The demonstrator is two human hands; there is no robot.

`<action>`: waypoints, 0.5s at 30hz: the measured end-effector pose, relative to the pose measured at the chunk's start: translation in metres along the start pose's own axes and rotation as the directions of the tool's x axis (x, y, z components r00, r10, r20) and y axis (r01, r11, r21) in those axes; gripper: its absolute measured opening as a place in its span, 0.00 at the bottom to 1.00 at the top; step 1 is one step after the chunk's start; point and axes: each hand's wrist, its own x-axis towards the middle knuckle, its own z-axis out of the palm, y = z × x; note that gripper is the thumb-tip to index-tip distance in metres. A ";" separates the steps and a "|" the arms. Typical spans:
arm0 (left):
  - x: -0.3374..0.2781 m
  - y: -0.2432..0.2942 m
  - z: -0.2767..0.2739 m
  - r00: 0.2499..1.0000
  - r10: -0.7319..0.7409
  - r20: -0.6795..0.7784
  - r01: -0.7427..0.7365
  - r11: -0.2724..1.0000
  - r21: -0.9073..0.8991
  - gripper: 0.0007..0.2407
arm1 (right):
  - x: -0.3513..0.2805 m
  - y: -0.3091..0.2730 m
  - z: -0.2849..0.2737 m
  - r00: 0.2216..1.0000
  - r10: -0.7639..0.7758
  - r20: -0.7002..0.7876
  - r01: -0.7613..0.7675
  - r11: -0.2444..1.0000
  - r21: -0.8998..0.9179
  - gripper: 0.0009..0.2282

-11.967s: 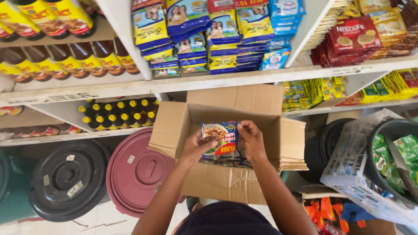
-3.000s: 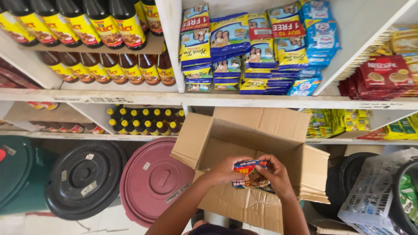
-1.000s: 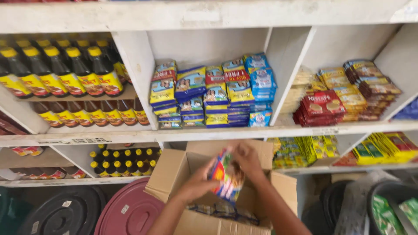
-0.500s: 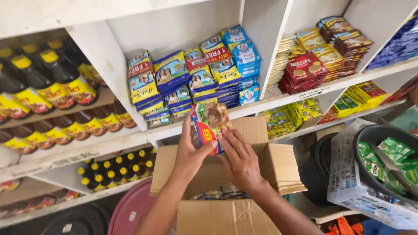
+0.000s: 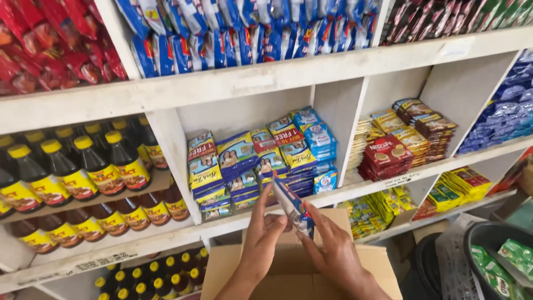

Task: Stocking shelves with instant noodle packets from a box.

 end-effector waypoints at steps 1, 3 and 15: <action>0.001 0.011 0.006 0.997 0.069 0.036 -0.071 0.995 0.073 0.30 | 0.006 -0.001 -0.006 0.999 0.032 -0.008 -0.032 0.998 0.046 0.30; 0.011 0.041 0.018 0.982 0.171 0.079 -0.182 0.969 0.168 0.30 | 0.028 -0.001 -0.017 0.998 -0.046 -0.053 0.047 0.999 0.026 0.30; 0.114 0.205 0.039 0.711 0.651 0.264 -0.671 0.519 0.529 0.23 | 0.223 -0.025 -0.038 0.893 -0.223 -0.391 0.295 0.946 0.136 0.15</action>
